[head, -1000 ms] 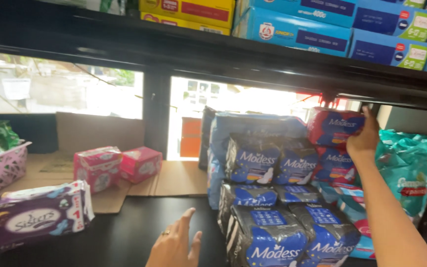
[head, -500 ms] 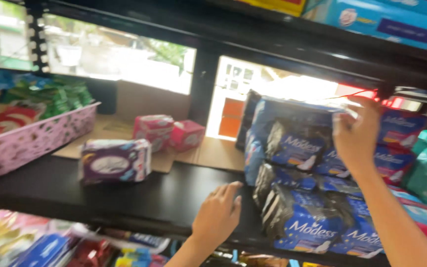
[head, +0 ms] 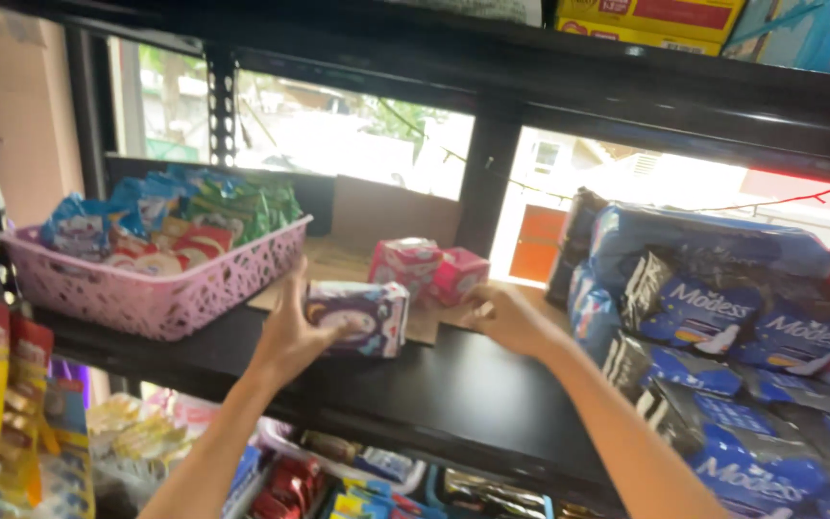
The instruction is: Stocking shelves with feminine hygiene products and snacks in a grocery store.
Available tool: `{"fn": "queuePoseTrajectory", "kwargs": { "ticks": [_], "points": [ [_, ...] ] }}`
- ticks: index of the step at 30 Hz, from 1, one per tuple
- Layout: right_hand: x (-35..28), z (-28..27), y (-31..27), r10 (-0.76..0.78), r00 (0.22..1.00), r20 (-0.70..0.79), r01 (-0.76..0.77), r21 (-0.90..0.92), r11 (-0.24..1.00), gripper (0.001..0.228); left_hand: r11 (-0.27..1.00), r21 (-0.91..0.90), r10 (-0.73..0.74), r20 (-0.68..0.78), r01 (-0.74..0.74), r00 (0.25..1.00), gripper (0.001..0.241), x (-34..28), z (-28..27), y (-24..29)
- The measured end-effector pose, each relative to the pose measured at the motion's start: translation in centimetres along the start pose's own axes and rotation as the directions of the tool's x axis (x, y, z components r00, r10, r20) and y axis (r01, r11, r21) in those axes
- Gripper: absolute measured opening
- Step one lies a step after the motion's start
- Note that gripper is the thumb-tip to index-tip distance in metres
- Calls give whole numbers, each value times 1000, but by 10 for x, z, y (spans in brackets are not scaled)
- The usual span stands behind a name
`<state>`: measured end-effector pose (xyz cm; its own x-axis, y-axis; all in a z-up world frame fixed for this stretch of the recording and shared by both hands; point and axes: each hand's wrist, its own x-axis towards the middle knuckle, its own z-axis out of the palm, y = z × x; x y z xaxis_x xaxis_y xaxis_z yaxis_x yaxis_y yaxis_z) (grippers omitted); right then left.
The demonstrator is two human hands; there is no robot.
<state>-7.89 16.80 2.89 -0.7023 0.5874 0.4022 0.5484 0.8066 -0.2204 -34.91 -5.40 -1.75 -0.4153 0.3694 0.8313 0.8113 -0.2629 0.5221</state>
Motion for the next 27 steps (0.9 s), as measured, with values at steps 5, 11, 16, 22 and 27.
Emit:
{"fn": "queuePoseTrajectory", "kwargs": {
  "ticks": [5,11,16,22,27],
  "points": [
    [25,64,-50,-85,991,-104,128,529,839,93,984,-45,-139,423,174,896,106,4,11,-41],
    [14,28,-79,215,975,51,-188,703,686,93,919,-374,52,433,127,900,104,15,25,-26],
    [15,15,22,266,930,-255,21,758,651,76,942,-315,165,144,-113,976,76,56,97,-13],
    [20,27,154,387,609,-692,-267,280,922,75,975,67,215,-16,-214,976,79,86,137,-33],
    [43,6,203,248,727,-640,-490,-230,841,55,911,319,196,221,-260,956,73,80,149,-50]
  ]
}}
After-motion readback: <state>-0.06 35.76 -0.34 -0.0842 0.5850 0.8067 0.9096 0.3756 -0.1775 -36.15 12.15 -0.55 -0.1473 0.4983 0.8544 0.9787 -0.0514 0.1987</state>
